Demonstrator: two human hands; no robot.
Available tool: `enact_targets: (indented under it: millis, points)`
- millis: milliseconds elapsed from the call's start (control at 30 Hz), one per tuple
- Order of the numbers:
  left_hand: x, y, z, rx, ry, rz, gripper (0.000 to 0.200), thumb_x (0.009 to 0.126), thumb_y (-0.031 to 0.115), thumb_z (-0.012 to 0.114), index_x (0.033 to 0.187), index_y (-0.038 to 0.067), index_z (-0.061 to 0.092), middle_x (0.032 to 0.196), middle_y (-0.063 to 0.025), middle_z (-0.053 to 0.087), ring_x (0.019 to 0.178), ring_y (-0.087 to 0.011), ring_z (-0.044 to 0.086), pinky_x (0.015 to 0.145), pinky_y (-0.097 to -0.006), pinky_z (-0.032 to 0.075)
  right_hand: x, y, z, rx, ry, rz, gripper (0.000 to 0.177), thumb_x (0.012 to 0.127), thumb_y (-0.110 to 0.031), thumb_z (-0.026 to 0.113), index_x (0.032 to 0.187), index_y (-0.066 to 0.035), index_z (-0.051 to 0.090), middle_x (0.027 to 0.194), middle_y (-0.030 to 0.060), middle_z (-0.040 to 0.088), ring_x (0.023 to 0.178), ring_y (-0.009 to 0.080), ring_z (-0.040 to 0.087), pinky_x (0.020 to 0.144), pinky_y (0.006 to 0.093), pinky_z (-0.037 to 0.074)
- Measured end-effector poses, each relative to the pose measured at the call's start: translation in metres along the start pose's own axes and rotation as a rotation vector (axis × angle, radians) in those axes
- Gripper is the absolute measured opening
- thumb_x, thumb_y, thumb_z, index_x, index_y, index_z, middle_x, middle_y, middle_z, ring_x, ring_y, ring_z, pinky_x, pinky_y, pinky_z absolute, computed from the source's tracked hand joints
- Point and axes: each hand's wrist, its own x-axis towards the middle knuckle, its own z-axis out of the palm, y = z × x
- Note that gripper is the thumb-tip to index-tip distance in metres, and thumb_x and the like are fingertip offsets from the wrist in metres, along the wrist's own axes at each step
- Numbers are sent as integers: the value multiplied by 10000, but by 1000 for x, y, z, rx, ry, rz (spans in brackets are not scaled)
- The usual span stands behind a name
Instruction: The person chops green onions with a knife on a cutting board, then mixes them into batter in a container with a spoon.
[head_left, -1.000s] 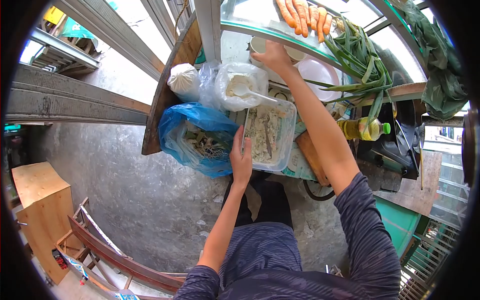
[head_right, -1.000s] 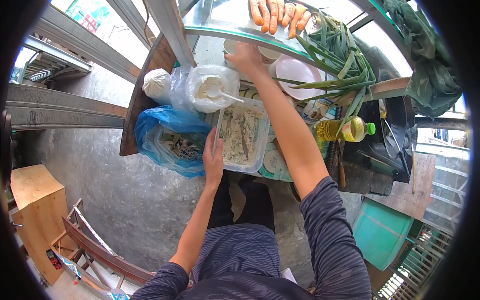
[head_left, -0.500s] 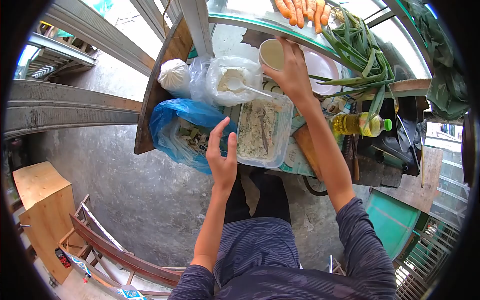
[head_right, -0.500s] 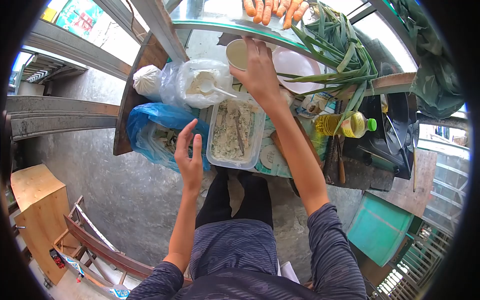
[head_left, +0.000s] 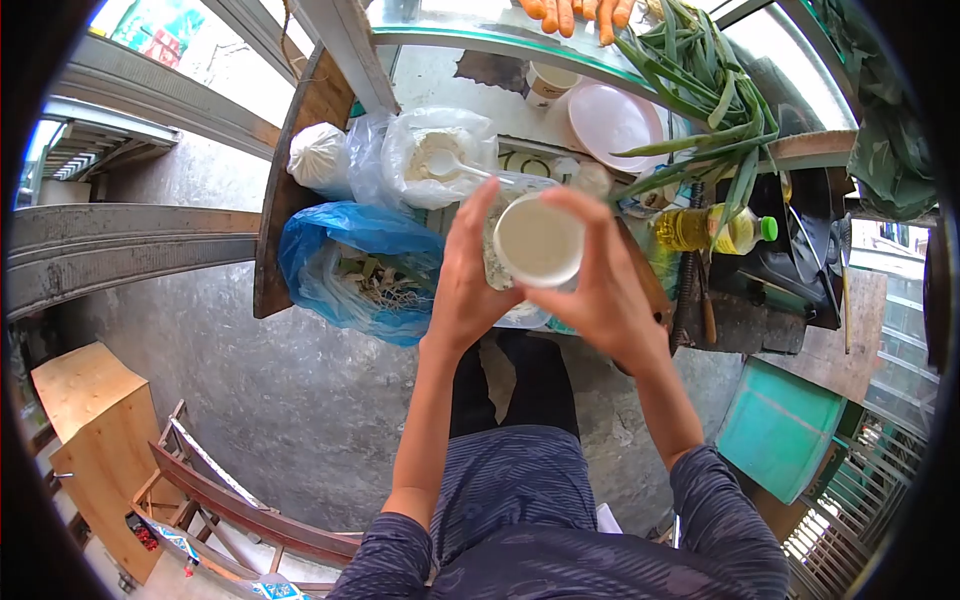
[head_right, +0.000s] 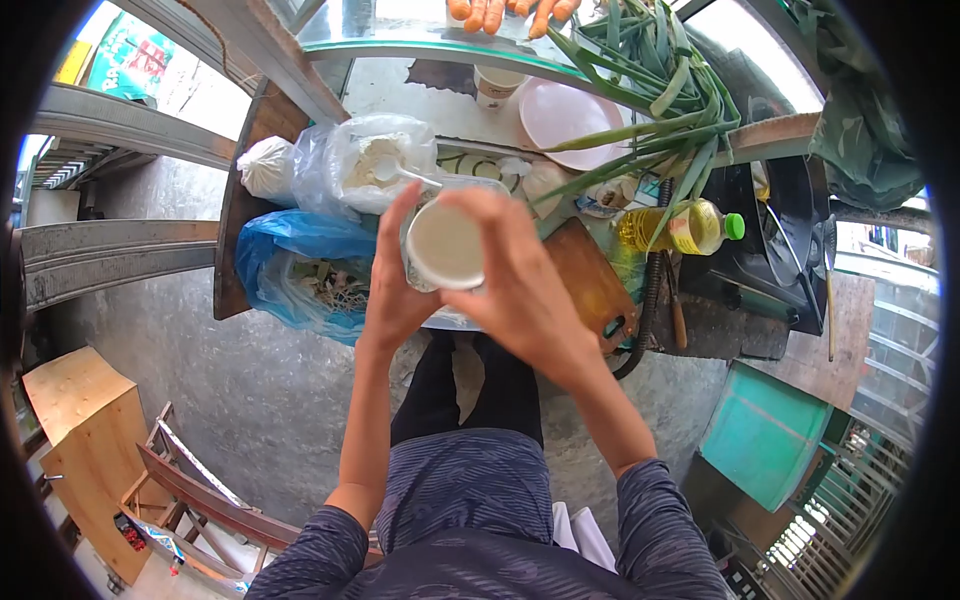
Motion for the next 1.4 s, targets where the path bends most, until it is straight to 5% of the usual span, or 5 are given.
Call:
enact_targets:
  millis: [300,500,700,1100,1400]
  points:
    - [-58,-28,-5,-182,-139,-48,895,611,53,863,1342,44,347,1296,-131,502,1195,-247,523,984,-360,454,-33,-1,19,265,-188,-18,691,719,-165,780,1301,-127,410,1328,176,434,1266,392,395,1034,455,362]
    - [-79,-36,-21,-175,15,-129,941,564,-5,832,1322,65,279,1288,-134,461,1164,-249,518,986,-375,443,-24,62,27,-224,-147,332,316,766,-269,718,1001,-65,665,1198,113,526,1144,330,453,956,458,372]
    - [-81,-45,-36,-164,108,-127,966,534,13,881,1325,67,330,1294,-122,451,1181,-275,495,991,-384,422,-21,93,89,-776,-251,168,166,751,-267,703,771,-104,722,1053,70,521,1047,261,428,851,417,346]
    - [-76,-48,-46,-123,160,-124,953,550,-11,857,1333,64,319,1283,-114,449,1177,-254,497,998,-371,421,-16,99,107,-822,-172,281,168,672,-250,731,708,-86,721,1094,71,542,1106,270,435,880,537,305]
    - [-69,-54,-53,-13,108,-149,933,597,8,845,1359,74,311,1283,-93,450,1159,-222,513,974,-353,455,-7,79,80,-704,-96,278,152,750,-234,644,756,-83,657,859,76,627,875,255,578,815,453,381]
